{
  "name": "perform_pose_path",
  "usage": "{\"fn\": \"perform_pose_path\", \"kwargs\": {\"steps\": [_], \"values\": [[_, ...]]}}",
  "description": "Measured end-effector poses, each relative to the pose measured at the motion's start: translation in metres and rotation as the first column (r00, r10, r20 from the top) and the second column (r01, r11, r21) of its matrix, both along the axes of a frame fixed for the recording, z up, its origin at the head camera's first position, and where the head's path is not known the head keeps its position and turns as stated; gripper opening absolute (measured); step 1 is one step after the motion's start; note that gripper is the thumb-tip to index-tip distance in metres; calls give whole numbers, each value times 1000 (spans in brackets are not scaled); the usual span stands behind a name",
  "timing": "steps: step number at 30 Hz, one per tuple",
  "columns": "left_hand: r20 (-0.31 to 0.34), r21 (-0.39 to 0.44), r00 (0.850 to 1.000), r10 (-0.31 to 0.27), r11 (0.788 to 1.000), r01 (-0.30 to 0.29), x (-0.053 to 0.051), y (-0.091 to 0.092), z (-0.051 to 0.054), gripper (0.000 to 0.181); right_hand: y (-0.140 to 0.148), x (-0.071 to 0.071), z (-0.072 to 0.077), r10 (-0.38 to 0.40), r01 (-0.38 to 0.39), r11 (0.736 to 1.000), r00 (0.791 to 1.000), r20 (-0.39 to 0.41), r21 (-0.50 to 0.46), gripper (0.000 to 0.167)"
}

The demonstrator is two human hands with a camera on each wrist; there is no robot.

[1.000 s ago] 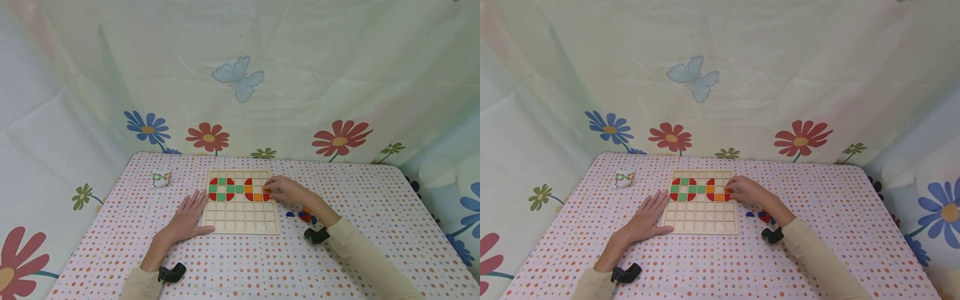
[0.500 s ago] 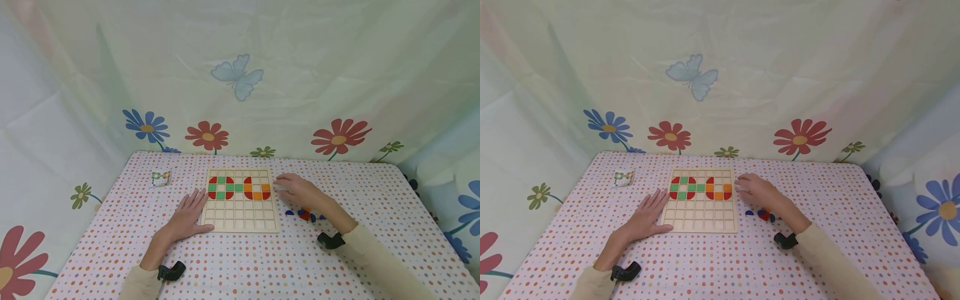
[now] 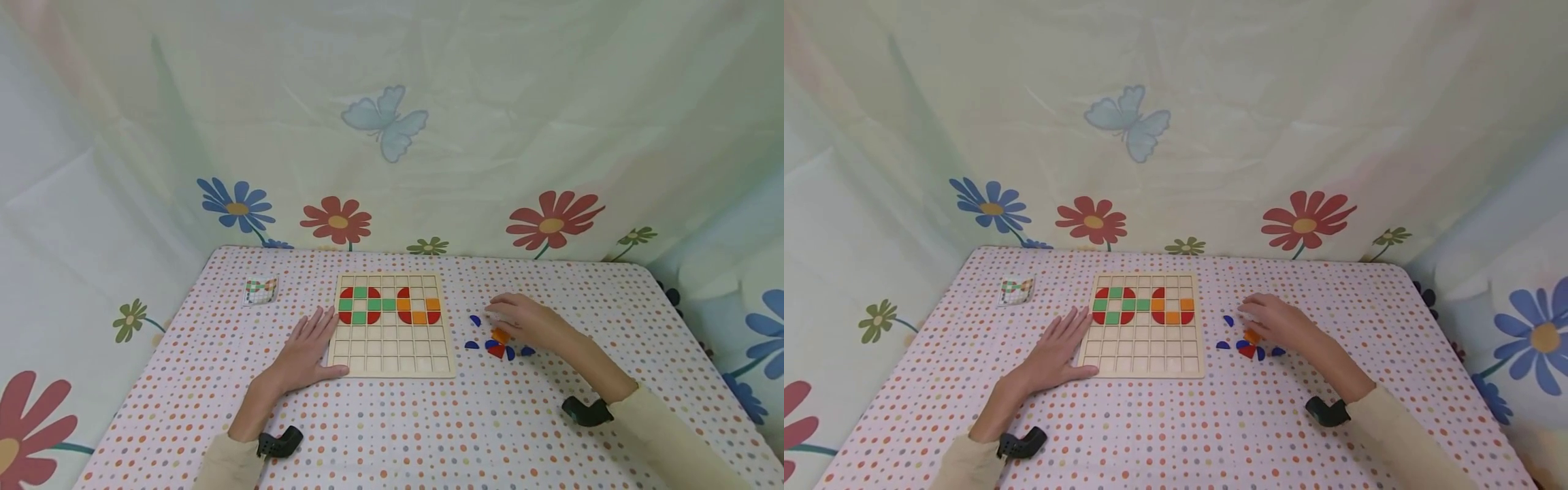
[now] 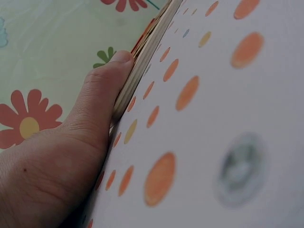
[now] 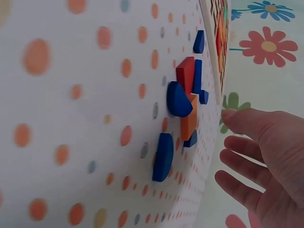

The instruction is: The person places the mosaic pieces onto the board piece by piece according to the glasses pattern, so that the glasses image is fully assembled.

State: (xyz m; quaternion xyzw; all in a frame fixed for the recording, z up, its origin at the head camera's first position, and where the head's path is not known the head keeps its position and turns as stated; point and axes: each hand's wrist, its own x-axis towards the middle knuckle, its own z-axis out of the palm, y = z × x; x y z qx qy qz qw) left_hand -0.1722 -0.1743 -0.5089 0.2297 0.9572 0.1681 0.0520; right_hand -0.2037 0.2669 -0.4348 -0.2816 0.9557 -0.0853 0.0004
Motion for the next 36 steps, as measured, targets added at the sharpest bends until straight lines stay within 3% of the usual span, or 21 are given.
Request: {"fn": "perform_pose_path", "kwargs": {"steps": [12, 22, 26, 32, 36], "values": [[-3, -1, 1000, 4, 1000, -4, 1, -1, 0, 105, 13, 25, -15, 98, -98, 995, 988, -122, 6, 28], [-21, 5, 1000, 0, 1000, 0, 1, 0, 1, 105, 17, 32, -22, 185, -198, 980, 950, -251, -25, 33], [-36, 6, 999, -6, 1000, 6, 1, 0, 2, 104, 16, 36, -25, 200, -213, 977, 943, -266, -20, 30], [-19, 7, 1000, -5, 1000, 5, 1, 0, 2, 105, 11, 40, -26, 191, -206, 978, 951, -244, -37, 17], [-5, 9, 1000, 2, 1000, -2, 1, 0, 2, 105, 9, 40, -25, 205, -219, 974, 956, -211, -48, 23]]}}
